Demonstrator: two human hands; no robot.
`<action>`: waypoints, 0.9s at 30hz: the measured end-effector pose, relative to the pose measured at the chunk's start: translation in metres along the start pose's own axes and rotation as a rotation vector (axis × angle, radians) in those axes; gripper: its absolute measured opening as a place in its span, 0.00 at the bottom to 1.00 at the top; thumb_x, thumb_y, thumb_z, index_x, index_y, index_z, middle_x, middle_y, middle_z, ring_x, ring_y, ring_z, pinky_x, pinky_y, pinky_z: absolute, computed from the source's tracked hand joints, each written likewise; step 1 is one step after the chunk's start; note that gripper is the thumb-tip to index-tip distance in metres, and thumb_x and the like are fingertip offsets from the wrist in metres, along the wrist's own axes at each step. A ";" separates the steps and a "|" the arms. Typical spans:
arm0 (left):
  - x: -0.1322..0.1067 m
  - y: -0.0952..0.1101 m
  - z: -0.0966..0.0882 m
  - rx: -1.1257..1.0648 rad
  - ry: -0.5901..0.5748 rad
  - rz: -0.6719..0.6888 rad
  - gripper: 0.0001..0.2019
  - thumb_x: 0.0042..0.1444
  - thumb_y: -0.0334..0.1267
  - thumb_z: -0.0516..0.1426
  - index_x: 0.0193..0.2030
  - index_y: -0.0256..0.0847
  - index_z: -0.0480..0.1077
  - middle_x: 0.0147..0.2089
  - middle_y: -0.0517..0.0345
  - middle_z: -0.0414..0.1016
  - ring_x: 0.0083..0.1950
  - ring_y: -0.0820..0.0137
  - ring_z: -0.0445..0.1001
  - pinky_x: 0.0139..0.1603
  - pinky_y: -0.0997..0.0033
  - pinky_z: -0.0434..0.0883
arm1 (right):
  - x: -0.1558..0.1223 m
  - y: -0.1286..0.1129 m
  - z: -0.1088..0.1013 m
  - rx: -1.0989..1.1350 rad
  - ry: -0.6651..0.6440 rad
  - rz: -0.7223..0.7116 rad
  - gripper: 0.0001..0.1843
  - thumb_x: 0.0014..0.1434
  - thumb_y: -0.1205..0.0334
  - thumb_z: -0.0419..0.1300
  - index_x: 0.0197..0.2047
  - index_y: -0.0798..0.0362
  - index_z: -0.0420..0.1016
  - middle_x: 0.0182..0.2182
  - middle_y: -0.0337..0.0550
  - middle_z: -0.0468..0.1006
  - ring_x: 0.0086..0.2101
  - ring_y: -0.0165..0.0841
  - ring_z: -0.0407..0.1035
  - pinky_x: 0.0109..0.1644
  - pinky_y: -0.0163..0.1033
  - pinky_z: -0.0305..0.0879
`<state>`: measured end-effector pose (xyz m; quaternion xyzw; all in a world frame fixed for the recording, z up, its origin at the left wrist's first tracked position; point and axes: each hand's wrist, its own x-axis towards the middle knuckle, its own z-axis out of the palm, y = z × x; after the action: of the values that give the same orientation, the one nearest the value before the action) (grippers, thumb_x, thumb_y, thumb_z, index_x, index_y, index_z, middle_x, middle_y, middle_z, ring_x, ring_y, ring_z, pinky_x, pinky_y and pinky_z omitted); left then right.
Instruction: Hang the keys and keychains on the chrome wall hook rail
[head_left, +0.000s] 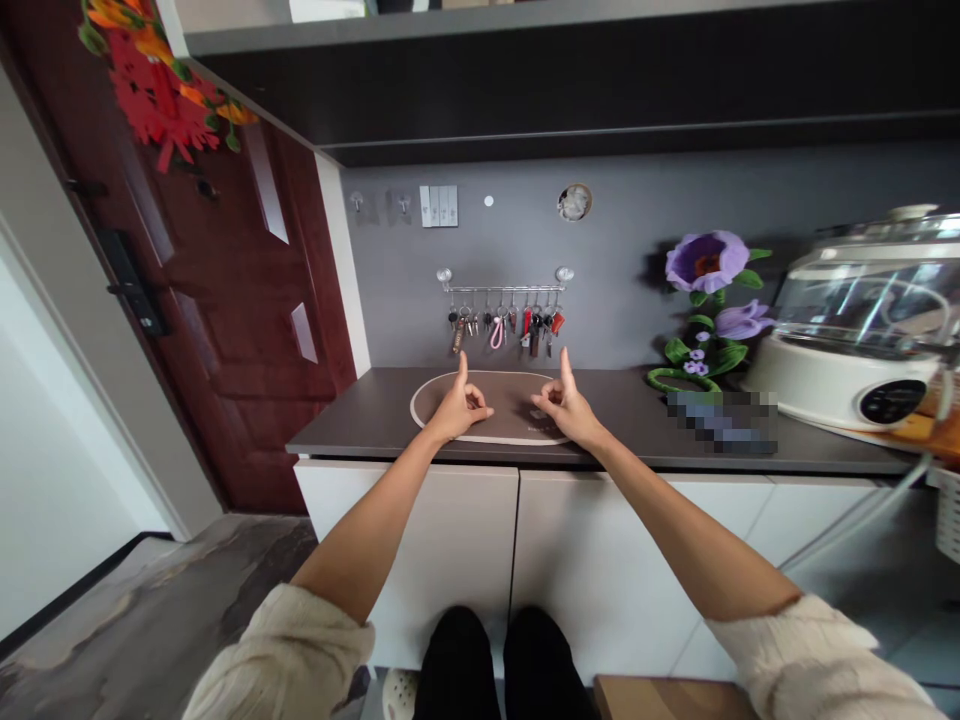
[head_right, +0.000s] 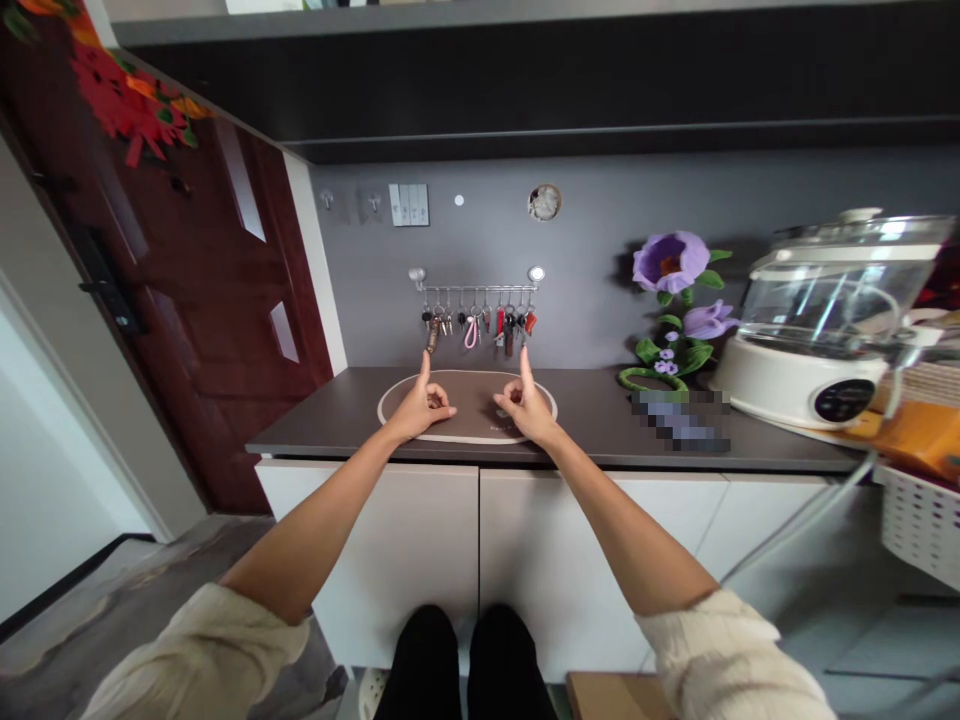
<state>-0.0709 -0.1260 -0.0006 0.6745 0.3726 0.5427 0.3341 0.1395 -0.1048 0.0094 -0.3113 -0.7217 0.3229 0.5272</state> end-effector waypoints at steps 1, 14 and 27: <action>0.001 0.000 -0.001 -0.011 0.000 -0.002 0.53 0.38 0.31 0.60 0.62 0.46 0.24 0.27 0.66 0.66 0.27 0.79 0.64 0.34 0.75 0.63 | 0.000 0.000 0.000 -0.008 -0.008 -0.004 0.50 0.45 0.62 0.59 0.63 0.49 0.29 0.22 0.31 0.65 0.24 0.26 0.59 0.32 0.33 0.60; 0.126 -0.023 -0.059 0.137 0.515 -0.161 0.48 0.26 0.43 0.66 0.57 0.37 0.52 0.58 0.42 0.55 0.58 0.59 0.55 0.55 0.65 0.54 | 0.116 0.028 -0.052 -0.130 0.338 0.245 0.50 0.33 0.52 0.66 0.58 0.55 0.51 0.51 0.55 0.62 0.47 0.41 0.60 0.48 0.44 0.60; 0.201 -0.057 -0.004 -0.330 0.543 -0.075 0.40 0.30 0.40 0.66 0.50 0.44 0.50 0.48 0.51 0.67 0.43 0.71 0.70 0.45 0.69 0.66 | 0.195 0.087 0.008 0.109 0.650 0.000 0.53 0.34 0.50 0.65 0.57 0.54 0.40 0.53 0.52 0.60 0.50 0.36 0.58 0.56 0.41 0.52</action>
<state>-0.0562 0.0770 0.0486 0.4277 0.3795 0.7433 0.3473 0.0925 0.1005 0.0476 -0.3694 -0.4974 0.2448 0.7458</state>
